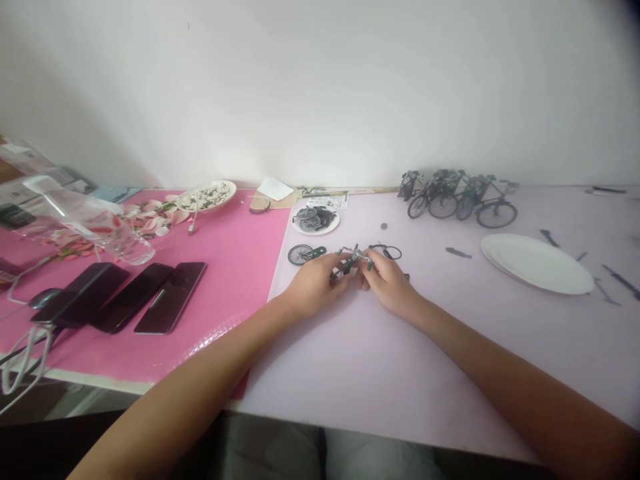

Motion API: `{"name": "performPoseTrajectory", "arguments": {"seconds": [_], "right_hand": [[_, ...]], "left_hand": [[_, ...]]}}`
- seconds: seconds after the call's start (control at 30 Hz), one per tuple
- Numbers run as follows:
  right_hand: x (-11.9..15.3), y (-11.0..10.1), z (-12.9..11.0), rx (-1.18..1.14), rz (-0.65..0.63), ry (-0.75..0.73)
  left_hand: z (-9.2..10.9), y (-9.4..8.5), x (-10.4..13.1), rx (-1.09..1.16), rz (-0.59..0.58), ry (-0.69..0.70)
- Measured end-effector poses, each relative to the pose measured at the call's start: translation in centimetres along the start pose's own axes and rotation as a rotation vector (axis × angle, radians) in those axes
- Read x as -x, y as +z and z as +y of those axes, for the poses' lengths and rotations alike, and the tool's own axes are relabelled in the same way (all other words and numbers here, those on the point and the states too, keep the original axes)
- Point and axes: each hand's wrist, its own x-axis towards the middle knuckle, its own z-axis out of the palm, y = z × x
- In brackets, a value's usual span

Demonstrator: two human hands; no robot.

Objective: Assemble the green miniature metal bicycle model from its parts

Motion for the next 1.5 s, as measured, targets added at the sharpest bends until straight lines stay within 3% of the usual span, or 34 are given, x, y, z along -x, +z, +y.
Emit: {"name": "performPoseTrajectory", "arguments": {"seconds": [0.67, 1.17, 1.5], "right_hand": [[0.6, -0.1, -1.1, -0.209, 0.019, 0.023], [0.1, 0.0, -0.4, -0.076, 0.04, -0.002], [0.6, -0.2, -1.4, -0.155, 0.057, 0.003]], "left_hand": [[1.0, -0.3, 0.1, 0.047, 0.037, 0.045], [1.0, -0.1, 0.1, 0.036, 0.066, 0.058], [1.0, 0.0, 0.2, 0.062, 0.076, 0.048]]}}
